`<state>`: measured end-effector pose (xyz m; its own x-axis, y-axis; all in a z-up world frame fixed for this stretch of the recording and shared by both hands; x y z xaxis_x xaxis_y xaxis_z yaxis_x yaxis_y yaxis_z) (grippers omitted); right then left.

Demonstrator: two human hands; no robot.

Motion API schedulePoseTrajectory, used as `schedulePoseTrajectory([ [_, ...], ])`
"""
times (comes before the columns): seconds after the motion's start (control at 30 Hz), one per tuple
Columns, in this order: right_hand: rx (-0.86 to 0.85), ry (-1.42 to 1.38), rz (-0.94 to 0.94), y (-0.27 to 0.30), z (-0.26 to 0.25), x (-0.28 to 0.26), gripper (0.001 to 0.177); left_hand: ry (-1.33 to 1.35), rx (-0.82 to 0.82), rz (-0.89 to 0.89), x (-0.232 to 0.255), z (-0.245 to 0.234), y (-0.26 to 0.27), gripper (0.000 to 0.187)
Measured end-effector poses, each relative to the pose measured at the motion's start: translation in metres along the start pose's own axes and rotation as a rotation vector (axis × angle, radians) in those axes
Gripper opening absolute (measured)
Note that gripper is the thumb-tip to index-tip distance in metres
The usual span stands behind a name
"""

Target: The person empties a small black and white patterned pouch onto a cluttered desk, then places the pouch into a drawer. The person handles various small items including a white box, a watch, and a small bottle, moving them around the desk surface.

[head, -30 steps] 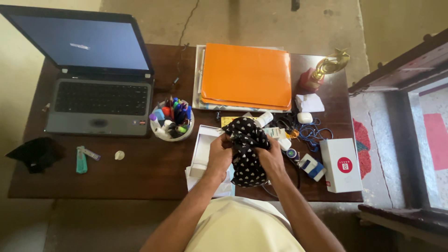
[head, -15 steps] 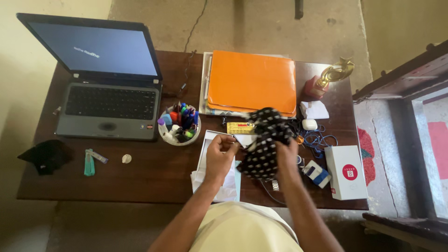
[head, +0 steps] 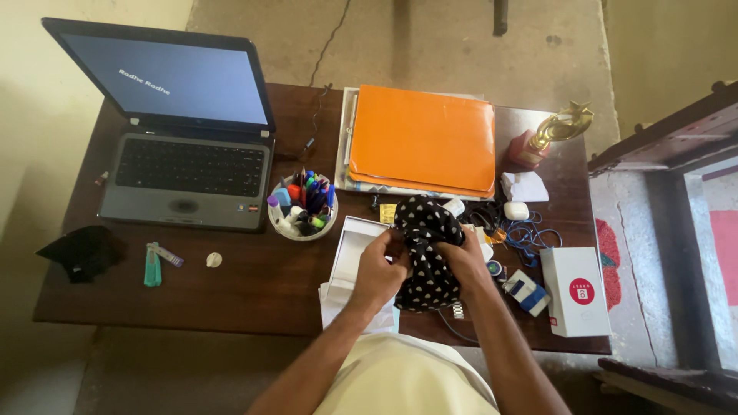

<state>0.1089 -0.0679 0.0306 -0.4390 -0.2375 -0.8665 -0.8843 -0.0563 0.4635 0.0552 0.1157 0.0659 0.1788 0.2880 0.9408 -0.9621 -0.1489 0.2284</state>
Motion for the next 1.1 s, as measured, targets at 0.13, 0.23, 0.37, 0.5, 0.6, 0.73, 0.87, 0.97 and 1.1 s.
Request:
schedulePoseTrajectory([
  [0.13,0.12,-0.062,0.052,-0.003,-0.014,-0.006,0.038,0.093,-0.027,0.053,0.014,-0.003,-0.004,0.025],
  [0.23,0.141,-0.127,0.038,-0.001,-0.021,-0.012,0.036,0.277,0.078,0.0,0.007,-0.016,-0.008,0.021],
  [0.37,0.165,-0.13,0.209,-0.002,-0.019,0.003,0.041,0.46,0.159,0.01,0.011,-0.027,-0.011,0.018],
  [0.5,-0.004,0.013,0.145,0.002,0.012,0.01,0.047,0.232,0.208,0.117,0.019,-0.027,-0.009,0.012],
  [0.6,-0.065,0.219,-0.025,0.009,0.03,-0.001,0.045,0.15,0.212,0.233,0.028,-0.024,0.0,0.02],
  [0.73,-0.021,0.273,-0.137,0.019,0.03,-0.021,0.03,-0.087,0.195,0.263,0.047,-0.025,0.012,0.019],
  [0.87,-0.031,0.317,-0.115,0.02,0.031,-0.02,0.03,-0.12,0.22,0.204,0.055,-0.02,0.018,0.014],
  [0.97,0.022,0.157,0.072,0.018,0.029,-0.005,0.041,-0.146,0.231,0.328,0.068,-0.019,0.023,0.013],
  [1.1,0.06,-0.003,0.214,0.021,0.031,0.007,0.048,-0.135,0.235,0.336,0.064,-0.018,0.024,0.008],
])
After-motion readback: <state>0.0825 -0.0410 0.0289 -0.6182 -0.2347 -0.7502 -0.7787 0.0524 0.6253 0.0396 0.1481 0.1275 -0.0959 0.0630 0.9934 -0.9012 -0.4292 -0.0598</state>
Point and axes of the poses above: each hand's wrist, its own y-axis away from the middle knuckle, its own z-axis out of the palm, x = y × z, the point moved 8 cm from there along -y, towards the middle knuckle, and after that the axes turned 15 degrees about y, right-handed, at the moved point
